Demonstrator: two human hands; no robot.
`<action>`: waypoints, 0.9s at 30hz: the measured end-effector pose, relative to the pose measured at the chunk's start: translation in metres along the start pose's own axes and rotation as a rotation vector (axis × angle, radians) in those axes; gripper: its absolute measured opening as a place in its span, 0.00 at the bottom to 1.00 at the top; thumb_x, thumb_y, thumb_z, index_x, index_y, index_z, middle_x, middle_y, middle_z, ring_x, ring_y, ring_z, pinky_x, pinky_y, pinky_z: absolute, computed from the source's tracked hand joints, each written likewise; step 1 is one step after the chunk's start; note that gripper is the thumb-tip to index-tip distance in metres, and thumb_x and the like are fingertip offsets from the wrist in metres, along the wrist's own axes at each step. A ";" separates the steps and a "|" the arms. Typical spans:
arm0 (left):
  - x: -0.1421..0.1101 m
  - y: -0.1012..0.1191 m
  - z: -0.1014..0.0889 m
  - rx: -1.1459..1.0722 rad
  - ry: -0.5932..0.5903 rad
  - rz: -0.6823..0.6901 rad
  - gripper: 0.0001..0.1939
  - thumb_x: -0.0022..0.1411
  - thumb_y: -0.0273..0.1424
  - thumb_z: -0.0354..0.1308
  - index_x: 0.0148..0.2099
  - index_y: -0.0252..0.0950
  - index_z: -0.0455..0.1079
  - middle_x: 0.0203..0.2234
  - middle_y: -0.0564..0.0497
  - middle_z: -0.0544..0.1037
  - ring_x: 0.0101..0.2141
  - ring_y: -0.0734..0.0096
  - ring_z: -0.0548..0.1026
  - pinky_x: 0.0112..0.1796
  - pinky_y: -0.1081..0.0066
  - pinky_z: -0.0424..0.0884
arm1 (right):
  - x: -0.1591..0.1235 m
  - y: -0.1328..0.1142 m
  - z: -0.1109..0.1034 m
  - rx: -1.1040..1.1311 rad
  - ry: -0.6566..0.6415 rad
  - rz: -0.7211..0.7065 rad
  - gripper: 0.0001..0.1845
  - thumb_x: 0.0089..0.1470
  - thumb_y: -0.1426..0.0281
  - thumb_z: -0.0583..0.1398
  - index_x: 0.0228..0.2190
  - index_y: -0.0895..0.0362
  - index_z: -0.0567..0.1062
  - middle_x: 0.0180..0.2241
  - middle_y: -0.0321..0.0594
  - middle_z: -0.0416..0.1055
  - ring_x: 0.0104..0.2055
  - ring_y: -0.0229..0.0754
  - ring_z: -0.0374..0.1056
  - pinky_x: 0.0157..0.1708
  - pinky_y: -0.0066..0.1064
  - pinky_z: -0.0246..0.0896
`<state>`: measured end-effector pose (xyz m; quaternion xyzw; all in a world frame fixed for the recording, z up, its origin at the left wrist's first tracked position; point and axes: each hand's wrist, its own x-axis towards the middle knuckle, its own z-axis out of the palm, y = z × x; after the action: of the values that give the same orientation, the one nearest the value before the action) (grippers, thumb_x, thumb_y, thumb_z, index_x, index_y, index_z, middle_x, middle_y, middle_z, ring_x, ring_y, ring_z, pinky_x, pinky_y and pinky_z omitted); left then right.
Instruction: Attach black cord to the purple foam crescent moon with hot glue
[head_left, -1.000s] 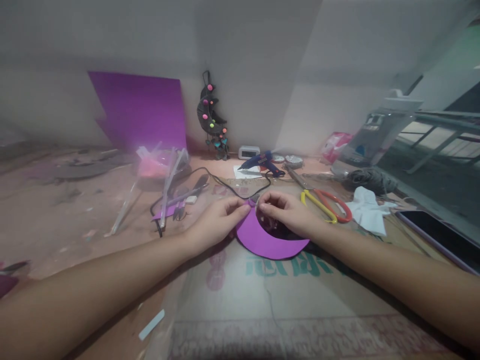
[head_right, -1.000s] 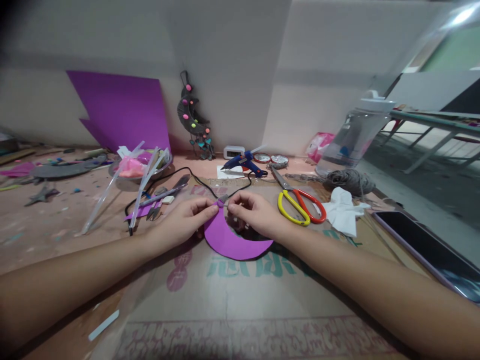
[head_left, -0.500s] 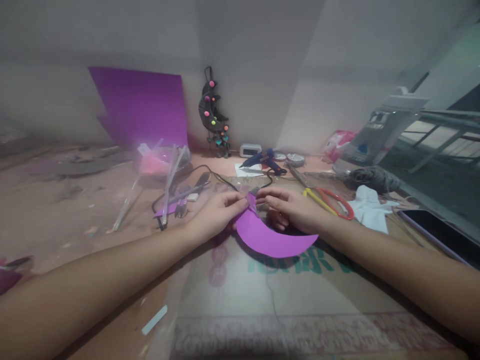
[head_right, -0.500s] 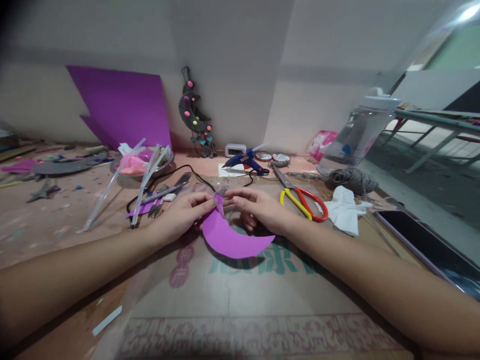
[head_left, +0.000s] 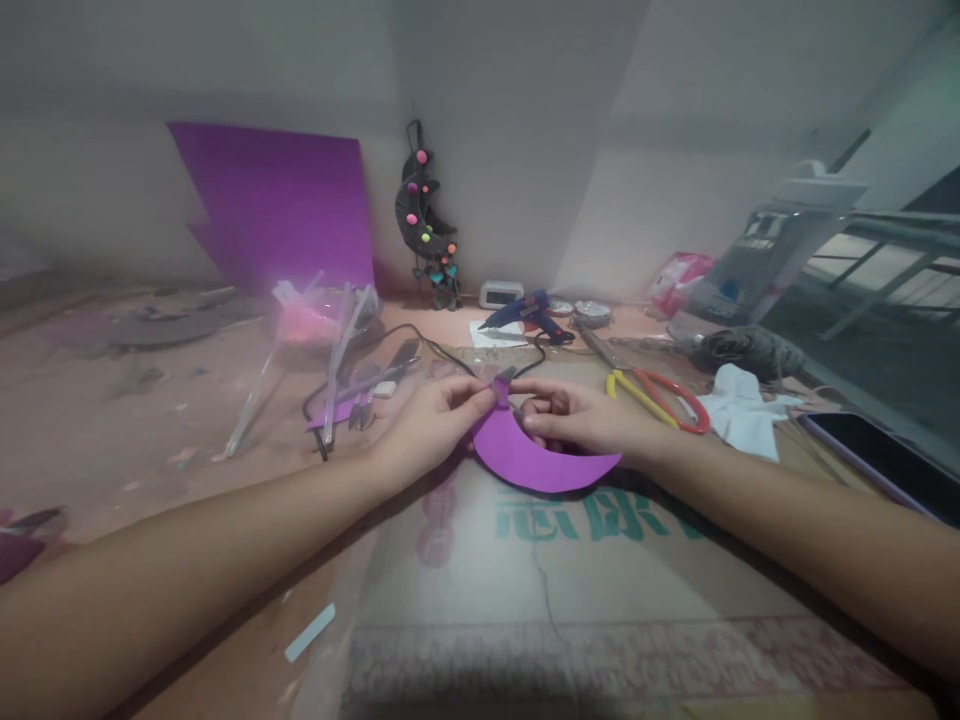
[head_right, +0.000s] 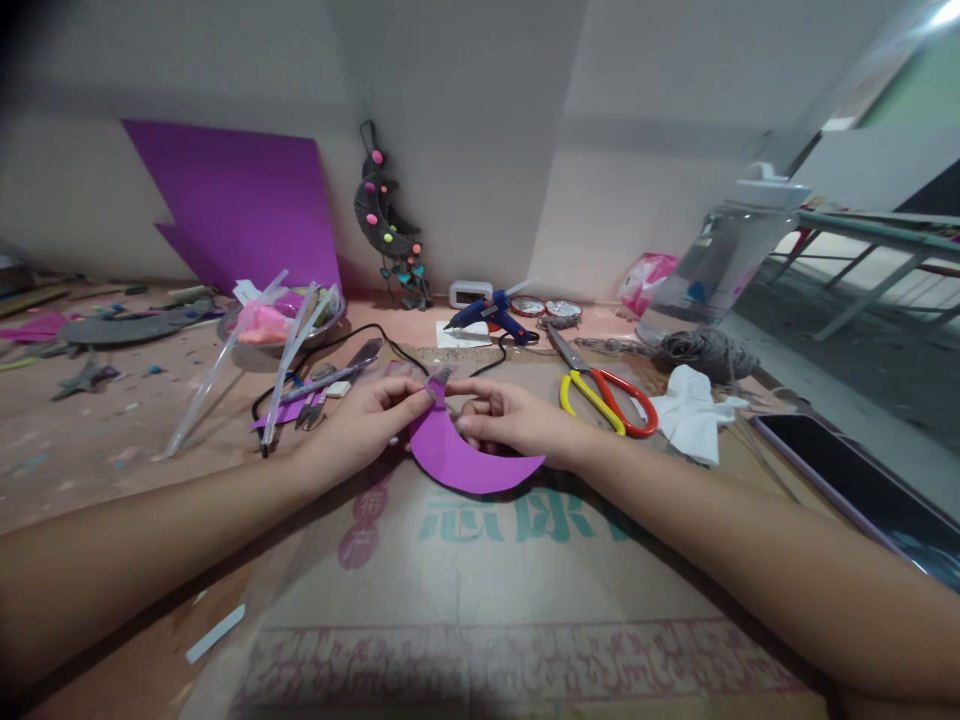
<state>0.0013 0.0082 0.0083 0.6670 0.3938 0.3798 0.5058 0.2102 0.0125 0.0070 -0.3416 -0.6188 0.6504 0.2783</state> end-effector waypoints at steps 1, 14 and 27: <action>0.000 0.000 0.000 -0.021 -0.001 -0.015 0.12 0.62 0.37 0.56 0.33 0.33 0.68 0.20 0.57 0.66 0.20 0.79 0.64 0.21 0.78 0.60 | 0.001 0.001 -0.001 -0.010 0.034 -0.022 0.28 0.49 0.64 0.67 0.50 0.59 0.68 0.21 0.27 0.64 0.20 0.29 0.59 0.19 0.23 0.51; 0.001 -0.004 -0.001 -0.038 -0.009 -0.026 0.13 0.63 0.39 0.55 0.36 0.33 0.68 0.20 0.57 0.67 0.19 0.79 0.65 0.21 0.78 0.61 | -0.003 -0.007 0.008 -0.093 0.279 -0.050 0.22 0.44 0.53 0.66 0.29 0.59 0.71 0.18 0.30 0.64 0.18 0.30 0.55 0.17 0.24 0.46; -0.001 -0.004 -0.001 0.009 0.024 0.014 0.14 0.62 0.40 0.56 0.35 0.32 0.69 0.22 0.56 0.68 0.22 0.78 0.64 0.23 0.78 0.60 | -0.003 -0.010 0.004 -0.184 0.364 -0.143 0.15 0.45 0.59 0.64 0.24 0.58 0.69 0.17 0.30 0.63 0.18 0.30 0.54 0.18 0.25 0.47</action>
<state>-0.0001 0.0083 0.0049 0.6674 0.3968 0.3898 0.4951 0.2083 0.0086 0.0176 -0.4324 -0.6377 0.4975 0.3985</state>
